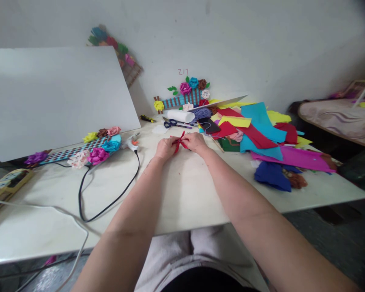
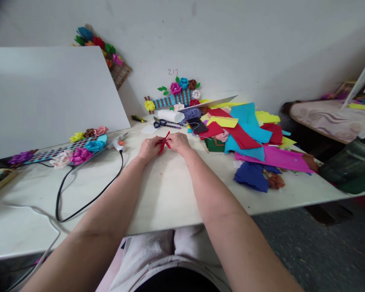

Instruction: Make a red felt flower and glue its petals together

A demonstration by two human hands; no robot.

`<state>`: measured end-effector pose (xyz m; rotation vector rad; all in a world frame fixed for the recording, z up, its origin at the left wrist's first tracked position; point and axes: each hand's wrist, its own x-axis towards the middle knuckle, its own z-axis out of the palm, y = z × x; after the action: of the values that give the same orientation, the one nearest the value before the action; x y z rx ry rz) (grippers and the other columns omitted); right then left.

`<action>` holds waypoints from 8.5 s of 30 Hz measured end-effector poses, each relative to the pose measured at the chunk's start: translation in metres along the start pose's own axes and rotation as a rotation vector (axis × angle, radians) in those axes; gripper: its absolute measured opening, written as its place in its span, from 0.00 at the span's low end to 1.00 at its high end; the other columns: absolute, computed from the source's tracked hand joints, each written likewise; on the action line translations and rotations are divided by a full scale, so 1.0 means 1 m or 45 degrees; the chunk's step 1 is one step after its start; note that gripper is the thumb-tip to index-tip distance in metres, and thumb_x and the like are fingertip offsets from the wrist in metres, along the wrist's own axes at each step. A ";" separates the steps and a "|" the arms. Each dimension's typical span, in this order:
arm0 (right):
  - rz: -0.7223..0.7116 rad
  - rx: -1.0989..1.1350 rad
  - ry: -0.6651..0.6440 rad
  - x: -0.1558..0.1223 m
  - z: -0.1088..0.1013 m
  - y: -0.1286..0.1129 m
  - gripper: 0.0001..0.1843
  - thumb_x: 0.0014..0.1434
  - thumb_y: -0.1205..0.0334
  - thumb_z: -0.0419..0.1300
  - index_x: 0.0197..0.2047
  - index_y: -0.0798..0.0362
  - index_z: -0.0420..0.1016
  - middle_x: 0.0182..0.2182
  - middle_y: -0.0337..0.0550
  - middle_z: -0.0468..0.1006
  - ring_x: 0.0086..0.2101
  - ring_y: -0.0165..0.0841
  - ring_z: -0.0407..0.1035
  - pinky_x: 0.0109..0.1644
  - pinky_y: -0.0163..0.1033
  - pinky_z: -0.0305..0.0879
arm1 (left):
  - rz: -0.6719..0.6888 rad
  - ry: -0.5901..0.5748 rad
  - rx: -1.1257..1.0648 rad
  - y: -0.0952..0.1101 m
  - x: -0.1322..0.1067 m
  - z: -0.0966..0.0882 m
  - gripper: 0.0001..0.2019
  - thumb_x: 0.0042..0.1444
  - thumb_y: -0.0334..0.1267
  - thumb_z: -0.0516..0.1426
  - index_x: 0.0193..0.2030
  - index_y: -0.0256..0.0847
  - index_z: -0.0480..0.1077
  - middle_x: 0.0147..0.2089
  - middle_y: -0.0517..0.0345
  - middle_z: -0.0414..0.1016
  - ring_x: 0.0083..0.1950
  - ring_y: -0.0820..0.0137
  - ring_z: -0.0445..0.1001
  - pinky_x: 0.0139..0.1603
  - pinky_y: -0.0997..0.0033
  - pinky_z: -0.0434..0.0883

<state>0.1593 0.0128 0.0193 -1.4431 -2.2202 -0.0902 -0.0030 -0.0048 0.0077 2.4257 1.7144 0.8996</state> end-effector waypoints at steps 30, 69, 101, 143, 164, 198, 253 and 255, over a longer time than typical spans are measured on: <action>0.103 0.357 0.122 0.002 0.012 0.005 0.13 0.58 0.63 0.57 0.42 0.49 0.82 0.39 0.41 0.83 0.40 0.33 0.75 0.43 0.34 0.65 | 0.058 -0.026 -0.039 0.006 0.000 -0.003 0.19 0.59 0.30 0.50 0.56 0.38 0.72 0.46 0.50 0.80 0.43 0.67 0.77 0.49 0.72 0.69; 0.163 0.910 0.061 0.008 0.030 0.015 0.10 0.51 0.67 0.59 0.32 0.57 0.82 0.23 0.41 0.79 0.25 0.30 0.71 0.31 0.32 0.66 | 0.071 -0.002 -0.090 0.004 0.000 -0.003 0.17 0.58 0.32 0.51 0.51 0.36 0.75 0.42 0.49 0.80 0.42 0.67 0.77 0.48 0.72 0.69; 0.123 0.490 0.263 0.003 0.017 -0.004 0.12 0.56 0.63 0.58 0.37 0.50 0.83 0.33 0.41 0.83 0.33 0.33 0.73 0.37 0.34 0.62 | -0.093 0.326 -0.282 -0.003 0.002 0.006 0.03 0.54 0.31 0.56 0.37 0.40 0.70 0.34 0.50 0.79 0.36 0.65 0.76 0.41 0.69 0.68; 0.253 1.126 0.117 0.004 0.007 0.004 0.12 0.56 0.57 0.58 0.33 0.56 0.78 0.26 0.41 0.79 0.26 0.28 0.70 0.31 0.31 0.65 | -0.527 0.082 -1.545 -0.004 0.003 0.000 0.07 0.45 0.34 0.63 0.27 0.36 0.68 0.19 0.60 0.70 0.17 0.78 0.64 0.22 0.78 0.63; 0.162 1.371 0.001 0.006 0.007 -0.010 0.10 0.49 0.68 0.60 0.35 0.56 0.80 0.33 0.41 0.82 0.37 0.31 0.74 0.47 0.37 0.66 | -0.906 -0.186 -2.218 0.010 -0.004 -0.012 0.07 0.57 0.28 0.51 0.31 0.35 0.69 0.22 0.59 0.66 0.21 0.79 0.66 0.22 0.83 0.69; 0.266 0.381 0.238 -0.001 0.005 -0.034 0.13 0.59 0.58 0.54 0.37 0.47 0.80 0.36 0.41 0.83 0.37 0.35 0.73 0.38 0.36 0.59 | -0.927 -0.036 -2.265 0.023 0.001 -0.004 0.09 0.58 0.32 0.51 0.28 0.35 0.68 0.18 0.62 0.65 0.18 0.78 0.64 0.22 0.79 0.70; 0.574 1.772 -0.065 -0.002 0.006 -0.028 0.08 0.47 0.62 0.63 0.33 0.53 0.74 0.32 0.39 0.78 0.31 0.28 0.70 0.31 0.32 0.64 | -0.798 0.268 -2.170 0.003 0.000 -0.002 0.02 0.53 0.28 0.59 0.31 0.36 0.71 0.27 0.59 0.76 0.24 0.76 0.73 0.28 0.78 0.73; 0.602 1.831 -0.025 -0.001 0.008 -0.027 0.07 0.46 0.63 0.63 0.31 0.54 0.73 0.28 0.37 0.77 0.29 0.27 0.70 0.31 0.33 0.64 | -0.786 0.264 -2.165 0.003 0.000 -0.001 0.02 0.52 0.28 0.60 0.31 0.37 0.70 0.28 0.60 0.76 0.24 0.76 0.73 0.28 0.78 0.73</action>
<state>0.1336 0.0022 0.0173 -0.9577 -1.2014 1.3493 -0.0004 -0.0062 0.0096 0.6715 0.7741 1.4975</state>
